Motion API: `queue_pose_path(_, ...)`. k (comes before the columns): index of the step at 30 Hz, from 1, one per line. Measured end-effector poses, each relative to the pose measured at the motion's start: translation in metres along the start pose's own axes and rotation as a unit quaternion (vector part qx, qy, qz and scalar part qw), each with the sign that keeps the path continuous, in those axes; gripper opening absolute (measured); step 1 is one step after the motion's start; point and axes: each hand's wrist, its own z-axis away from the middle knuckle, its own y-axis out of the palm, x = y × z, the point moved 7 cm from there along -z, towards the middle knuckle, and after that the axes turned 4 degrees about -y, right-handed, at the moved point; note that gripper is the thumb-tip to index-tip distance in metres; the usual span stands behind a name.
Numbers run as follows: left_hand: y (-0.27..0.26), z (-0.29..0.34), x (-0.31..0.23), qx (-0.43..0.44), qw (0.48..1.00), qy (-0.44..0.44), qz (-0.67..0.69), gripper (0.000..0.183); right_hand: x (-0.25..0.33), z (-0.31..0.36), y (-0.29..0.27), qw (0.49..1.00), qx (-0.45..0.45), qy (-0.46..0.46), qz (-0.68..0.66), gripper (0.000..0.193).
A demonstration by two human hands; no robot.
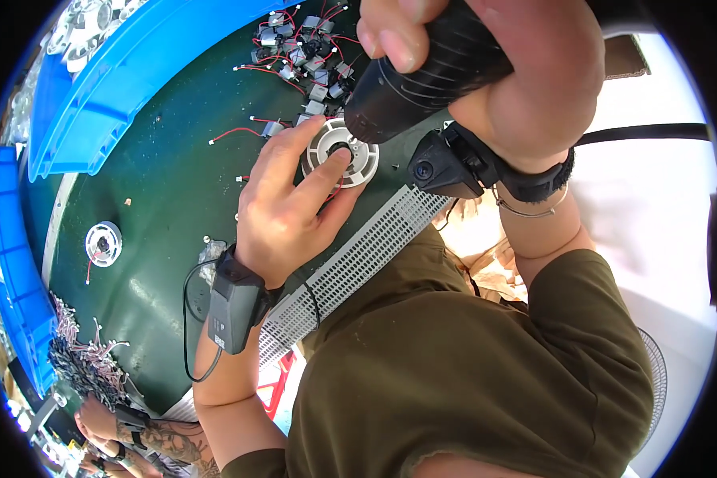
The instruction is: The person picks up a motor and a plastic housing, fits the motor into the housing, and drives screws into the assembly with a power screwdriver. They then place the completed unit on the table and repeat the process.
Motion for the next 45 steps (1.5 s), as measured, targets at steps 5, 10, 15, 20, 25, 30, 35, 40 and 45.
queue_pose_path(5,0.0,0.001,0.002,0.005,1.0,-0.009,-0.006,0.03,-0.001,-0.004,0.005,1.0,0.006,0.006,0.009,0.037)
queue_pose_path(10,0.0,0.001,0.002,0.005,1.0,-0.007,-0.007,0.03,-0.002,-0.01,0.01,1.0,0.0,0.025,0.016,0.036)
queue_pose_path(15,0.001,0.0,0.0,0.001,1.0,-0.001,-0.012,0.029,0.004,-0.022,0.016,0.997,-0.049,0.059,0.017,0.036)
queue_pose_path(20,-0.005,0.004,-0.001,-0.014,1.0,0.001,-0.016,0.029,0.046,-0.019,0.039,0.977,0.052,-0.17,0.115,0.04)
queue_pose_path(25,-0.091,0.011,0.034,-0.16,0.975,-0.141,-0.055,0.027,0.066,-0.024,-0.006,0.969,-0.092,-0.219,0.072,0.039)
queue_pose_path(30,-0.18,0.062,0.119,-0.002,0.871,-0.162,-0.465,0.048,0.024,-0.037,0.003,0.988,0.017,-0.115,-0.105,0.019)
queue_pose_path(35,-0.116,0.003,0.056,-0.043,0.956,-0.104,-0.271,0.042,0.036,-0.037,-0.014,0.987,-0.02,-0.111,0.117,0.016)
queue_pose_path(40,-0.036,0.004,0.042,0.133,0.977,-0.094,-0.137,0.017,0.003,-0.051,-0.001,0.994,0.013,-0.11,-0.009,0.02)
queue_pose_path(45,-0.062,-0.006,0.062,-0.028,0.939,-0.274,0.204,0.01,0.018,-0.009,-0.004,0.902,-0.032,-0.254,0.347,0.036)
